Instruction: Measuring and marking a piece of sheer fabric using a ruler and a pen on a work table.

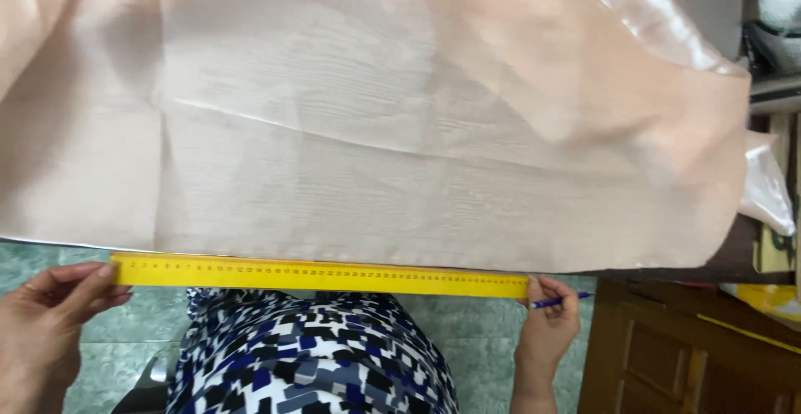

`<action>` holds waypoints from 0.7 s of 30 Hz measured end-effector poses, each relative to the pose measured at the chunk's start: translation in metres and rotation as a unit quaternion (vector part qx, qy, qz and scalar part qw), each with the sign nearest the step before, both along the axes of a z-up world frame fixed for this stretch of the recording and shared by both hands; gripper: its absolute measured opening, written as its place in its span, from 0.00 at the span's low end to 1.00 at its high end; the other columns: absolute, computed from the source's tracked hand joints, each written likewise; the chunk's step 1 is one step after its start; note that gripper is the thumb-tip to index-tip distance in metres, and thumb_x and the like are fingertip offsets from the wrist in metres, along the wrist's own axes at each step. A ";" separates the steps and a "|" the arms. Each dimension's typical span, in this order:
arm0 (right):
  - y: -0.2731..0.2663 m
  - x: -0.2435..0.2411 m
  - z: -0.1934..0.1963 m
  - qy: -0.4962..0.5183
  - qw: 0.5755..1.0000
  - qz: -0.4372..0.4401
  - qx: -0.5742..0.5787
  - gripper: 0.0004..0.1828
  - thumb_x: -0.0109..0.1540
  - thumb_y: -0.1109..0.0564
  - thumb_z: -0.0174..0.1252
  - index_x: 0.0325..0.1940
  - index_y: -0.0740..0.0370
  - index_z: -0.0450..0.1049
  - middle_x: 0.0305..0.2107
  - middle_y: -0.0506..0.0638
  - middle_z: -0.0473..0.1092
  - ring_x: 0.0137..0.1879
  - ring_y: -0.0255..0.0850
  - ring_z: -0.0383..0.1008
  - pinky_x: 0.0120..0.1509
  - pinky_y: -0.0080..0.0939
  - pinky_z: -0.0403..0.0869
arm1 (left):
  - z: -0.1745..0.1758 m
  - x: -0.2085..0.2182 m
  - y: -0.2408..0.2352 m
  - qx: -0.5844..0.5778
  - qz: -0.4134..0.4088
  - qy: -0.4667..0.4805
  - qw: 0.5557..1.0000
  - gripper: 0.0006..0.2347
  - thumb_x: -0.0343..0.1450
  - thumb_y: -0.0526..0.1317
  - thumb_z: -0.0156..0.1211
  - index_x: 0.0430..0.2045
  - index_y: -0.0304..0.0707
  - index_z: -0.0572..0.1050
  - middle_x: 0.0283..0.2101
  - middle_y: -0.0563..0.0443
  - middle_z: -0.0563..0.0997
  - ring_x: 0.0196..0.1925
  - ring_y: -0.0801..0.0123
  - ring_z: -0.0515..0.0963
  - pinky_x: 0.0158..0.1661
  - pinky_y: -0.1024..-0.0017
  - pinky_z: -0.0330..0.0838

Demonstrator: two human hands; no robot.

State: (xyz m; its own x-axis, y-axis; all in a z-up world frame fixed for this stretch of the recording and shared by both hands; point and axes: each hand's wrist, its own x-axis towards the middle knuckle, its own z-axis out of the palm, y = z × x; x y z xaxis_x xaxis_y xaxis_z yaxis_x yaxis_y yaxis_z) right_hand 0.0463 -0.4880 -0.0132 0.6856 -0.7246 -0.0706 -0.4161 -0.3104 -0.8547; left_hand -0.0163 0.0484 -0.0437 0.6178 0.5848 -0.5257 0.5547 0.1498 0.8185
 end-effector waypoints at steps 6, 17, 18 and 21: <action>0.013 0.005 0.018 0.013 0.999 0.013 0.031 0.07 0.62 0.61 0.59 0.42 0.64 0.70 0.36 0.52 0.71 0.41 0.37 0.72 0.40 0.32 0.77 | -0.051 -0.015 0.024 -0.003 -0.028 -0.045 0.999 0.07 0.77 0.36 0.59 0.42 0.34 0.68 0.42 0.42 0.76 0.36 0.60 0.79 0.45 0.71 0.80; 0.005 0.007 0.010 -0.004 0.996 0.082 0.037 0.07 0.62 0.64 0.55 0.45 0.64 0.69 0.42 0.55 0.73 0.48 0.38 0.73 0.41 0.33 0.77 | -0.072 -0.017 0.028 0.009 -0.024 -0.051 0.998 0.05 0.79 0.40 0.58 0.44 0.44 0.68 0.47 0.49 0.76 0.47 0.63 0.80 0.53 0.69 0.80; 0.006 0.007 0.012 -0.003 0.996 0.082 0.037 0.07 0.62 0.64 0.55 0.45 0.64 0.69 0.42 0.55 0.73 0.48 0.38 0.73 0.41 0.33 0.77 | -0.069 -0.016 0.027 0.009 -0.024 -0.050 0.998 0.05 0.79 0.40 0.58 0.44 0.44 0.68 0.47 0.49 0.76 0.47 0.63 0.80 0.53 0.69 0.80; 0.010 0.008 0.018 0.025 0.996 0.079 0.036 0.07 0.63 0.64 0.54 0.45 0.63 0.69 0.41 0.54 0.73 0.49 0.37 0.71 0.40 0.33 0.76 | -0.065 -0.015 0.025 0.019 -0.036 -0.051 0.998 0.05 0.81 0.39 0.56 0.45 0.43 0.68 0.49 0.47 0.76 0.50 0.63 0.80 0.54 0.72 0.80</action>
